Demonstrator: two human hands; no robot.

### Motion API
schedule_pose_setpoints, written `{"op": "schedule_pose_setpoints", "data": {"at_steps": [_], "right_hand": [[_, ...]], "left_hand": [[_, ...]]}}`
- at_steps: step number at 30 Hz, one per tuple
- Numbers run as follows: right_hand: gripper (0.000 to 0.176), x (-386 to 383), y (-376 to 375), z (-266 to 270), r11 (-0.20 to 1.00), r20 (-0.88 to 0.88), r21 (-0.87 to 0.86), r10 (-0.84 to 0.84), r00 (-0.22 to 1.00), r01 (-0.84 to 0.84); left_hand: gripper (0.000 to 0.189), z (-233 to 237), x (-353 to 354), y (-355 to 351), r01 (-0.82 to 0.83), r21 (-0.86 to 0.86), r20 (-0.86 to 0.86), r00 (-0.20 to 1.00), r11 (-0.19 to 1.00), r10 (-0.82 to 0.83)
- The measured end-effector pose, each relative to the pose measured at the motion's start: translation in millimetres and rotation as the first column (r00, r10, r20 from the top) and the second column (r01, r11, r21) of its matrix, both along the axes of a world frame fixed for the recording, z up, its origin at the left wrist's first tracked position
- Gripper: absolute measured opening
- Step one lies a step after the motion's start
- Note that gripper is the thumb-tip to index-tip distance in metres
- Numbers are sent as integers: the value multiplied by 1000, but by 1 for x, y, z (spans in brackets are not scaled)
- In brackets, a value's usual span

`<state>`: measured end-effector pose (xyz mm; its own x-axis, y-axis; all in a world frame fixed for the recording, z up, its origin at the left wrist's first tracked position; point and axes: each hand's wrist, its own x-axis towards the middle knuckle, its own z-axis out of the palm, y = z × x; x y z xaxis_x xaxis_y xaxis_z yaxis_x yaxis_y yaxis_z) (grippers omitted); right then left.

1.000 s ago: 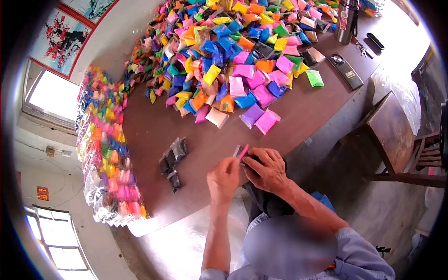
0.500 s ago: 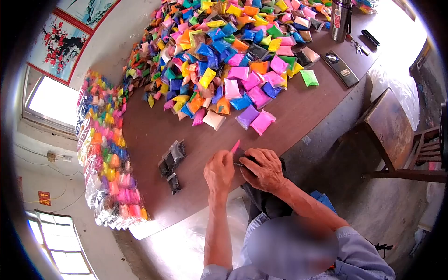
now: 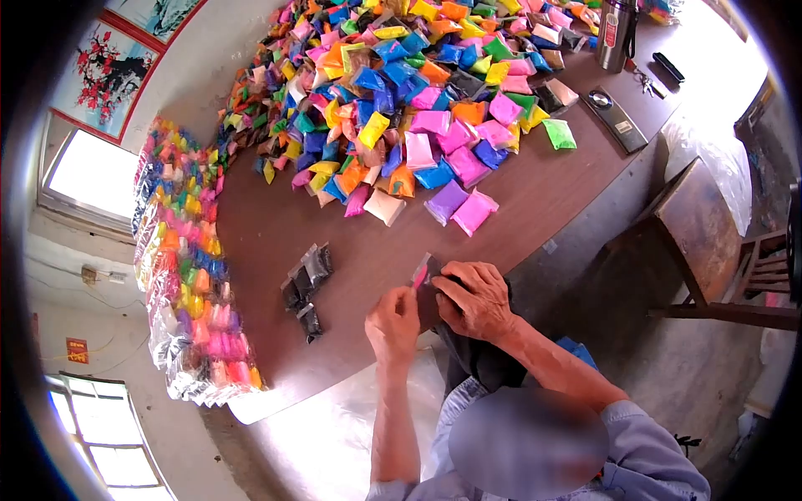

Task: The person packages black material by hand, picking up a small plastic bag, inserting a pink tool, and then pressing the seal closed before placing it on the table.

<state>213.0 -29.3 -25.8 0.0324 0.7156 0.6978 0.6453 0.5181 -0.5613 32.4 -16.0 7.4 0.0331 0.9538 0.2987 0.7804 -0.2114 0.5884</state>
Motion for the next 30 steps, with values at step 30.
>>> {"op": "schedule_pose_setpoints", "data": {"at_steps": [30], "right_hand": [[27,-2,1,1,999,-9,20,-30,1000,30]], "left_hand": [[13,6,4,-15,32,-93,241,971,995,-9]]}}
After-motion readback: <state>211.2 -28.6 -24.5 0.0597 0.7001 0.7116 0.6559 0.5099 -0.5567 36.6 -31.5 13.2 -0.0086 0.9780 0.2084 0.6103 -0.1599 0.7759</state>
